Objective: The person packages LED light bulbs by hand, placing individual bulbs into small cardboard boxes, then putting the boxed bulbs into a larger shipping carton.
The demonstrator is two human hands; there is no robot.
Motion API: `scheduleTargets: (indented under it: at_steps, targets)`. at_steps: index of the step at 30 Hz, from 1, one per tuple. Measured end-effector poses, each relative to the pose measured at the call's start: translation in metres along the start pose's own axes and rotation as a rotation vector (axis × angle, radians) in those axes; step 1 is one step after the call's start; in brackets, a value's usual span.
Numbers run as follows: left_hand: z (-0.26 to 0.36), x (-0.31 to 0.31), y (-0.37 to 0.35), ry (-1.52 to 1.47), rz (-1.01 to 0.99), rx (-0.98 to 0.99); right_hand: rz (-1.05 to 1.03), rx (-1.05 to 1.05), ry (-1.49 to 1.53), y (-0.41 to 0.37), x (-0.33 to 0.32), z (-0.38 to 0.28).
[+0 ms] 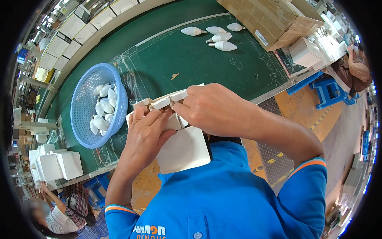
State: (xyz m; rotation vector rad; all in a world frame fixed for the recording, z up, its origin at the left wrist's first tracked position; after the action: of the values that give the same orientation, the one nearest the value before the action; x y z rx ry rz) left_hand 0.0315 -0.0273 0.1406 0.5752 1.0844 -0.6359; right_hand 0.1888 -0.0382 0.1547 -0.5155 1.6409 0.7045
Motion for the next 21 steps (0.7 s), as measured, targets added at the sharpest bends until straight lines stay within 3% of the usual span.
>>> scheduleTargets:
  at_steps: [6,8,12,15,21]
  targets:
    - [0.004,0.003,-0.003,0.138,0.072,0.104,0.071,-0.007,0.088,0.005,-0.003,-0.001]
    - [0.004,0.004,-0.004,0.17,0.056,0.126,0.272,-0.06,0.078,0.003,-0.012,-0.009]
    - [0.005,0.007,-0.003,0.294,0.095,0.191,0.087,-0.199,0.126,-0.01,-0.024,-0.029]
    - [0.006,0.008,-0.002,0.365,0.109,0.243,0.02,-0.181,0.151,-0.018,-0.007,-0.032]
    - [0.01,0.008,-0.002,0.468,0.052,0.27,0.198,-0.171,0.04,-0.022,0.004,-0.031]
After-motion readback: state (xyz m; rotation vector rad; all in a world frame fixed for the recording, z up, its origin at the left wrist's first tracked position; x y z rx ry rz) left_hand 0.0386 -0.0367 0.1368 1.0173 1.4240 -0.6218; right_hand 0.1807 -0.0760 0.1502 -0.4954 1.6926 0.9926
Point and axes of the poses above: each hand's wrist, its own y-axis towards the middle knuckle, its own x-axis out of the palm, z = x × y, the point moved 4 cm from there along y, towards the middle knuckle
